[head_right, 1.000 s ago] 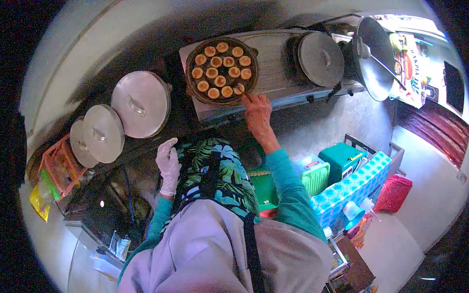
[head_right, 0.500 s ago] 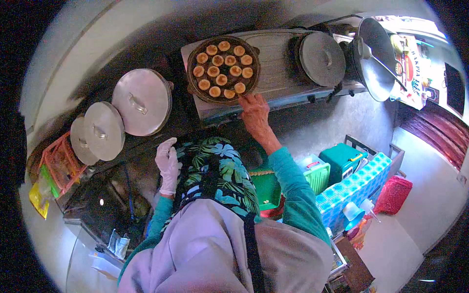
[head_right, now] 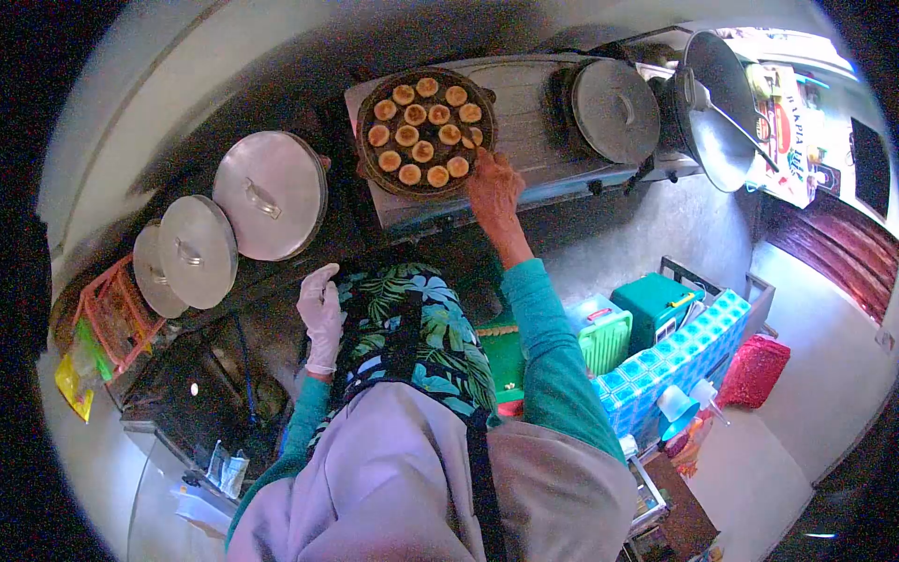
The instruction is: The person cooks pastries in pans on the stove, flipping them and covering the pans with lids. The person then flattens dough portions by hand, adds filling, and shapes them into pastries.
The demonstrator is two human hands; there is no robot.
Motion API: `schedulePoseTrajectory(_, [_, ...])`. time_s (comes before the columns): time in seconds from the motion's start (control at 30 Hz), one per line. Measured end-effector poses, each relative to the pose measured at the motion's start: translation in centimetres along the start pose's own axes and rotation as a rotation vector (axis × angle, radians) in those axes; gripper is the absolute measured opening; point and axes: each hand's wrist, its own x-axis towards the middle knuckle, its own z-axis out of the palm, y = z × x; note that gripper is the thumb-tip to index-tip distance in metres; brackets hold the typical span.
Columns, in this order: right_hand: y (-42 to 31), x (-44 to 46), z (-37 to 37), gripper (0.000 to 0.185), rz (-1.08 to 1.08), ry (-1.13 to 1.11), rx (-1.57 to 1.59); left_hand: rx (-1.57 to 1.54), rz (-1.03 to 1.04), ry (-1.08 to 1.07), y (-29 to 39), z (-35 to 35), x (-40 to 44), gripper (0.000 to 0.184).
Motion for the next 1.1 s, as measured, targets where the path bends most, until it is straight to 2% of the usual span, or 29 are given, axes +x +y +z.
schedulePoseTrajectory(0.47, [-0.5, 0.1, -0.8, 0.03, 0.03, 0.028, 0.079, 0.013, 0.011, -0.015, 0.1, -0.2, -0.1, 0.029])
schedulePoseTrajectory(0.57, [-0.1, 0.5, -0.2, 0.027, -0.006, 0.044, 0.048, 0.002, 0.014, -0.01, -0.2, -0.2, -0.1, 0.029])
schedulePoseTrajectory(0.67, [-0.6, 0.7, -0.4, 0.023, 0.029, -0.06, -0.085, 0.001, -0.013, 0.002, 0.0, -0.4, 0.1, 0.028])
schedulePoseTrajectory(0.87, [-1.2, 0.5, -1.0, 0.026, 0.083, -0.042, -0.045, 0.001, -0.019, 0.005, -0.3, -0.2, -0.1, 0.029])
schedulePoseTrajectory(1.1, [-2.2, 0.7, -1.4, 0.034, -0.02, -0.074, -0.054, 0.009, -0.014, 0.018, -0.6, -0.4, -0.2, 0.028])
